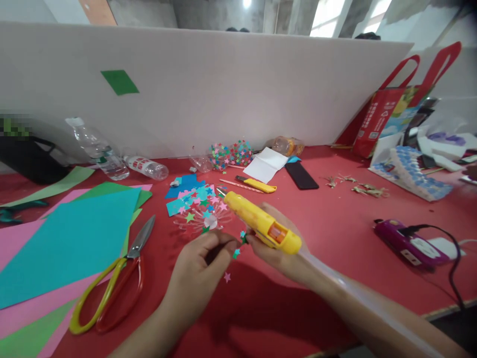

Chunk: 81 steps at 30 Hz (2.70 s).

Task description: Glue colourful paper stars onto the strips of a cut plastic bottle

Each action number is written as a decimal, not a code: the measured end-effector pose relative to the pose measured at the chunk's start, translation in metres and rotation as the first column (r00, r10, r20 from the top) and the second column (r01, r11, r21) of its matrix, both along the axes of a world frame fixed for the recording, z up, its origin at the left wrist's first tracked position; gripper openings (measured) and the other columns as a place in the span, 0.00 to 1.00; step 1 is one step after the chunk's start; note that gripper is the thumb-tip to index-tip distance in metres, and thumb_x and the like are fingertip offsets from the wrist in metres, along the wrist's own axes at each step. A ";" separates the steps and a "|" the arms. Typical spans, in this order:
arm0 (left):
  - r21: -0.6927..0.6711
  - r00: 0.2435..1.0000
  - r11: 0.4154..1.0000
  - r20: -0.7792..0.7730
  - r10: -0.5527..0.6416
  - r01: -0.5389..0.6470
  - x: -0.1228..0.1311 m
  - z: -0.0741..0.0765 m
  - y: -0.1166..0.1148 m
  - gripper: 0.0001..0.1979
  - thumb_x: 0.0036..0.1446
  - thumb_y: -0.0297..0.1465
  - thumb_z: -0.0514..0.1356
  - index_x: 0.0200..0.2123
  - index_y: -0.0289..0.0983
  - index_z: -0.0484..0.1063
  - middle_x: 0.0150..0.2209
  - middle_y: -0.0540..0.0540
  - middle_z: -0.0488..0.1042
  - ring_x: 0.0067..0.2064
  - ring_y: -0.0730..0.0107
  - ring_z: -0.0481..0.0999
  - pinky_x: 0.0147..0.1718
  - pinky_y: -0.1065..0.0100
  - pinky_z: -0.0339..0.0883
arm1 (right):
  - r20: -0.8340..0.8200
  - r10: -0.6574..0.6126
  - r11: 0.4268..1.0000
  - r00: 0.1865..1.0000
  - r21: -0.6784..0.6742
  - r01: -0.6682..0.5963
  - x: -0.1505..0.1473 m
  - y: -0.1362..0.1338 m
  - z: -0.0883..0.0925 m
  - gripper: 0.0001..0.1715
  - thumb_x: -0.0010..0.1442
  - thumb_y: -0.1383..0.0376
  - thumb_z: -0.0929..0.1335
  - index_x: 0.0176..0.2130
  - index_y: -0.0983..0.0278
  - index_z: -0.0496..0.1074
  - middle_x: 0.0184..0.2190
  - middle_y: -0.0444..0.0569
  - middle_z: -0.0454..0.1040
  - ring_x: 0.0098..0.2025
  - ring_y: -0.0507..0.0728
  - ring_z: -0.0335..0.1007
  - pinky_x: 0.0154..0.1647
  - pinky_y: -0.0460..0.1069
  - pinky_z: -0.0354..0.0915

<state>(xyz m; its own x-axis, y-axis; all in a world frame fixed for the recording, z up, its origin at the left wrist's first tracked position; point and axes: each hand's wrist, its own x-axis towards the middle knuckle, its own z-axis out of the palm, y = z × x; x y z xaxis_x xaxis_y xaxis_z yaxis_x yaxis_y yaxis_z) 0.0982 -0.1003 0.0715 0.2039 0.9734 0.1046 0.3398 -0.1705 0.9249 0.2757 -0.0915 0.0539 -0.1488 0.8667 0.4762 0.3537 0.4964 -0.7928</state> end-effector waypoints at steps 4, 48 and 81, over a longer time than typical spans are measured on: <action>-0.025 0.998 0.998 -0.034 -0.060 0.059 -0.001 -0.008 -0.003 0.10 0.55 0.35 0.59 0.26 0.38 0.74 0.23 0.51 0.70 0.25 0.73 0.66 0.25 0.72 0.61 | 0.078 0.029 0.955 0.996 0.293 -0.051 -0.001 -0.005 -0.001 0.07 0.59 0.69 0.67 0.35 0.59 0.63 0.33 0.44 0.69 0.34 0.53 0.67 0.34 0.47 0.66; -0.073 0.912 0.994 0.397 0.102 -0.079 -0.021 0.001 -0.001 0.07 0.54 0.30 0.60 0.25 0.35 0.70 0.18 0.54 0.69 0.19 0.77 0.68 0.19 0.75 0.65 | -0.252 0.073 0.983 0.965 -0.142 -0.112 -0.039 0.001 0.025 0.06 0.55 0.62 0.68 0.34 0.60 0.67 0.34 0.46 0.73 0.36 0.55 0.72 0.35 0.49 0.70; 0.223 0.936 0.910 0.135 0.325 -0.348 -0.028 0.005 0.010 0.04 0.54 0.31 0.58 0.28 0.38 0.70 0.15 0.59 0.60 0.17 0.80 0.58 0.16 0.77 0.53 | -0.132 0.265 0.949 0.955 -0.142 -0.283 -0.009 -0.005 0.013 0.16 0.62 0.51 0.66 0.35 0.61 0.74 0.21 0.43 0.67 0.21 0.51 0.61 0.21 0.46 0.66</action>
